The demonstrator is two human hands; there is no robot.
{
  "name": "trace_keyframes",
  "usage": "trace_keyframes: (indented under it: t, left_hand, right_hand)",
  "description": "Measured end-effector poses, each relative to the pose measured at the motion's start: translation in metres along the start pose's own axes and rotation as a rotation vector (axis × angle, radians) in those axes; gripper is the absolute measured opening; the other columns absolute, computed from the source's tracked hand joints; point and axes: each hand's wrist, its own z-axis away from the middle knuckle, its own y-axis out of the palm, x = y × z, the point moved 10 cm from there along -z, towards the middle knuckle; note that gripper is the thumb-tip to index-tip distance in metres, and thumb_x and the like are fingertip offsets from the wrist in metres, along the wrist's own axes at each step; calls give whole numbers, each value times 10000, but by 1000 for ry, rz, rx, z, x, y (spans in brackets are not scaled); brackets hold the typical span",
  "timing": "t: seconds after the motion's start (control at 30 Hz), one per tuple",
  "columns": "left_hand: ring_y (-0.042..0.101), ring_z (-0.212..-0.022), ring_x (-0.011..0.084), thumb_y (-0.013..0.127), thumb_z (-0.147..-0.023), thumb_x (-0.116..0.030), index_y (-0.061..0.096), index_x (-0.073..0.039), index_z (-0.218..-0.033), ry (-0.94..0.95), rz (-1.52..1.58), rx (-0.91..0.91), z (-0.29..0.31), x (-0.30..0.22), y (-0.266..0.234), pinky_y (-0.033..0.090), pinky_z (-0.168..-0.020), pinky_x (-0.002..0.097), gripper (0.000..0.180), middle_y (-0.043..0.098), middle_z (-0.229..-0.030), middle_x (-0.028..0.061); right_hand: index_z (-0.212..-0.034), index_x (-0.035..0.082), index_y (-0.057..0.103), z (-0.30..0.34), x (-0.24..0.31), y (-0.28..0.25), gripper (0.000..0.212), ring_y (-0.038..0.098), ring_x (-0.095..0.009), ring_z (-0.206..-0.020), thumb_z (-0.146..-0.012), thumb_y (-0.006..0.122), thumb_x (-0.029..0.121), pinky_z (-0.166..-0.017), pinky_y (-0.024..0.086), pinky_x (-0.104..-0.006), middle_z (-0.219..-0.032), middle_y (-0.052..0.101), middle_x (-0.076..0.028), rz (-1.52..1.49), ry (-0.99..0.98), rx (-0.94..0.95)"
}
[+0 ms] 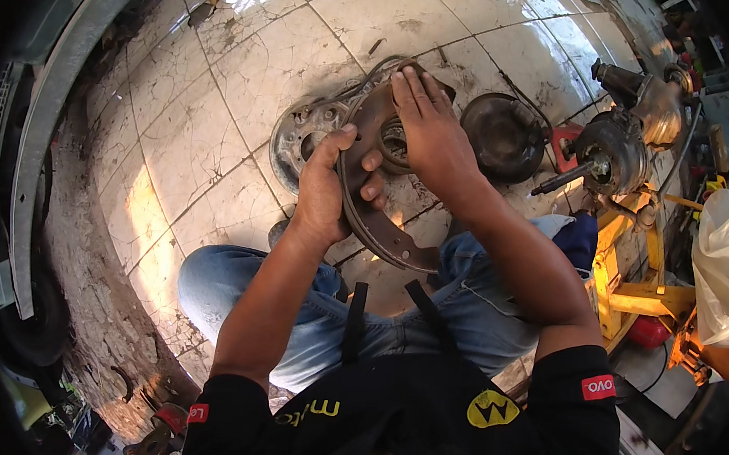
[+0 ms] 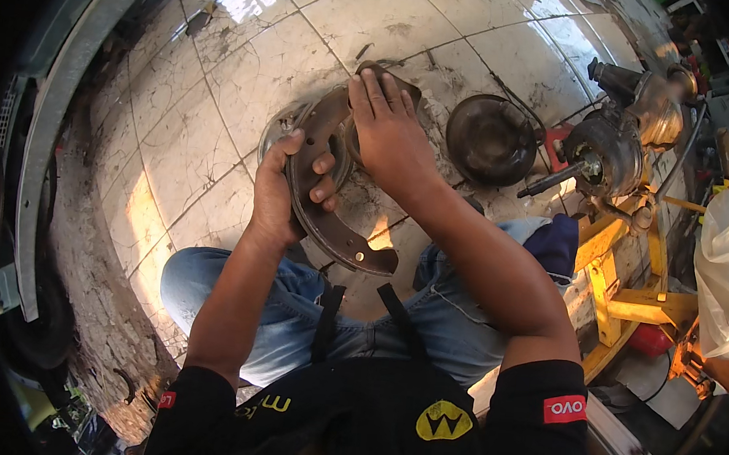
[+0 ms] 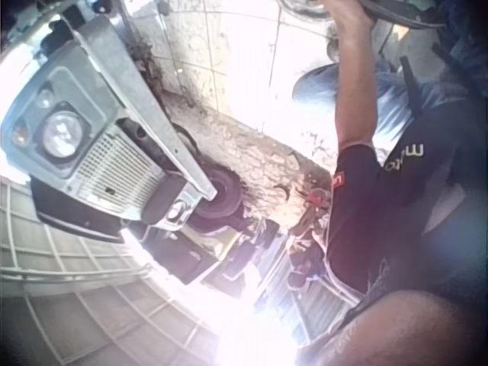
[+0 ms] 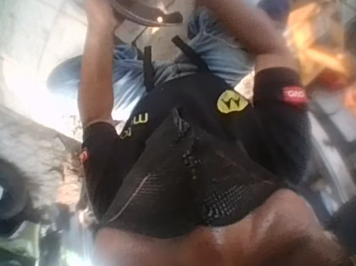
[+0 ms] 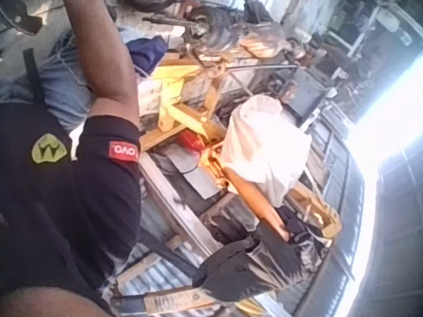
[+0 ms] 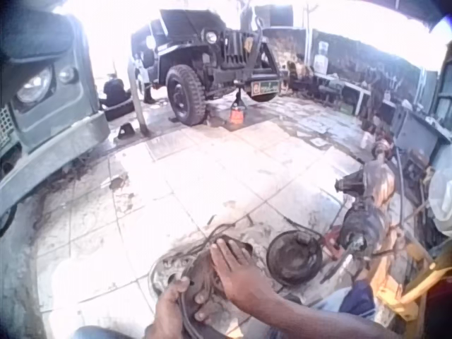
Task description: The person sits on the floor and scrubs brake shoes and springs with a sanding block. They rotate the parts to clean different surfaces and set them aside after scrubbing.
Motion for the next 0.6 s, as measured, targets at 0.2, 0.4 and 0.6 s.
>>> trace_keyframes:
  t: [0.2,0.4,0.6]
  left_hand:
    - [457,-510,147,500,-946,-380,521,-130,-1071,11,56,44,-4,-7,-7,437,-520,339,280,498,-731,9]
    - [467,-468,125,475,-944,-429,508,-120,-1181,51,34,180,3,-17,12,442,-488,318,391,509,-753,0]
    - [497,-495,159,505,-934,-406,514,-91,-1168,91,26,258,3,-18,11,461,-498,344,393,530,-766,41]
  right_hand:
    - [-1428,-59,365,1,-2,2,573,401,-446,-1339,-876,486,35,-1103,348,-503,-1458,402,-275,5,-29,-8]
    - [-1392,-35,443,-10,-60,-25,624,578,-383,-1103,-771,450,-93,-995,430,-344,-1245,586,-281,-587,434,92]
    - [-1350,-10,511,-4,-56,-16,510,602,-221,-1082,-849,423,-50,-940,460,-299,-1202,631,-149,-1254,514,100]
